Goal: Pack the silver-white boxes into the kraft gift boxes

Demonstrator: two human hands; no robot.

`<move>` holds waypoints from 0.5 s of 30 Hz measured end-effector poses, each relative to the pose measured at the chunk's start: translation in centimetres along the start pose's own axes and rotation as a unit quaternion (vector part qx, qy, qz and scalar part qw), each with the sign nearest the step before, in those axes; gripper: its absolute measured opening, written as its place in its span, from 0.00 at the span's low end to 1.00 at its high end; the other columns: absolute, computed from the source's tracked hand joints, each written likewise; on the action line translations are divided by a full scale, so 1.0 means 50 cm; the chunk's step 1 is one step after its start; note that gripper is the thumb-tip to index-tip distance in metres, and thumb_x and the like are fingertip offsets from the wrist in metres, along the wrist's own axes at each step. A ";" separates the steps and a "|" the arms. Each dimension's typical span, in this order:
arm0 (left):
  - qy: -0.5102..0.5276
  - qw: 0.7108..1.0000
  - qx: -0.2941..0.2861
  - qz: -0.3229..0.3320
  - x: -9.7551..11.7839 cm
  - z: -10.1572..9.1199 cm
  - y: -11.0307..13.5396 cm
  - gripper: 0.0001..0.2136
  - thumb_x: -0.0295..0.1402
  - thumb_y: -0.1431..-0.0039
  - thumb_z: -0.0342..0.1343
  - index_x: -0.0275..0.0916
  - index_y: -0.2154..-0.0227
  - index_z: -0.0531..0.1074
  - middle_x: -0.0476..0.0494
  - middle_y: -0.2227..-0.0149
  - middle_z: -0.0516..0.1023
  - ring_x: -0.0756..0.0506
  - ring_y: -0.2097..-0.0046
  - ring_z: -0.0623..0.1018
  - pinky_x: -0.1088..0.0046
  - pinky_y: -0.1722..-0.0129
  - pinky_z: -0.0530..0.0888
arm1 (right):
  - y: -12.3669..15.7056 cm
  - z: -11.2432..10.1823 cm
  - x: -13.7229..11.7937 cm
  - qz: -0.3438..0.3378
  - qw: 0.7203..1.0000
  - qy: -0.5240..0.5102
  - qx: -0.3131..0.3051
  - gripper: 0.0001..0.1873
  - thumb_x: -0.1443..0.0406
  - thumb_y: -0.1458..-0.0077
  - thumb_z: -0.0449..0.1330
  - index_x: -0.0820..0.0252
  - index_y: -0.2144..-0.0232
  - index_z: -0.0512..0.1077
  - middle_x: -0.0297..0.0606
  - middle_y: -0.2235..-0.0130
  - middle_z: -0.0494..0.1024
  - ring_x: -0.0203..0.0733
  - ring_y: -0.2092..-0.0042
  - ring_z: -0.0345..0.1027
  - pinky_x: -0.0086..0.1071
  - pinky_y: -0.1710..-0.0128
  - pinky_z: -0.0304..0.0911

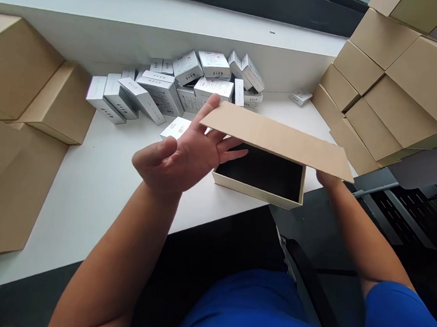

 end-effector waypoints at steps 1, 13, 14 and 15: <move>-0.033 0.999 -0.007 0.013 0.003 -0.012 -0.001 0.50 0.69 0.49 0.57 0.52 0.26 0.61 0.40 0.32 0.75 0.28 0.32 0.77 0.42 0.38 0.79 | -0.027 0.001 0.001 0.009 1.000 -0.020 0.008 0.36 0.28 0.51 0.66 0.51 0.64 0.79 0.45 0.60 0.84 0.61 0.52 0.81 0.57 0.49 0.78; -0.518 0.820 0.221 -0.106 -0.151 -0.228 0.068 0.56 0.45 0.57 0.78 0.37 0.26 0.58 0.25 0.22 0.55 0.23 0.22 0.56 0.37 0.22 0.55 | -0.162 0.134 0.190 0.260 0.932 -0.251 0.038 0.31 0.37 0.60 0.75 0.52 0.71 0.70 0.33 0.70 0.76 0.45 0.64 0.76 0.39 0.66 0.76; -0.509 0.822 0.232 -0.110 -0.159 -0.232 0.067 0.55 0.43 0.57 0.78 0.39 0.26 0.59 0.26 0.22 0.54 0.24 0.22 0.57 0.39 0.22 0.58 | -0.168 0.137 0.198 0.265 0.929 -0.255 0.025 0.30 0.39 0.58 0.75 0.51 0.69 0.71 0.33 0.67 0.78 0.45 0.63 0.76 0.38 0.67 0.75; -0.502 0.822 0.243 -0.112 -0.165 -0.236 0.067 0.53 0.41 0.56 0.77 0.40 0.27 0.59 0.27 0.22 0.54 0.24 0.23 0.59 0.41 0.23 0.59 | -0.176 0.141 0.206 0.270 0.928 -0.257 0.008 0.29 0.40 0.56 0.74 0.51 0.66 0.72 0.34 0.65 0.79 0.46 0.61 0.77 0.37 0.67 0.74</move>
Point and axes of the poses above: each hand's wrist, its own y-axis away from the middle knuckle, its own z-axis out of the palm, x = y × z, the point moved 7 cm from there along -y, towards the middle knuckle
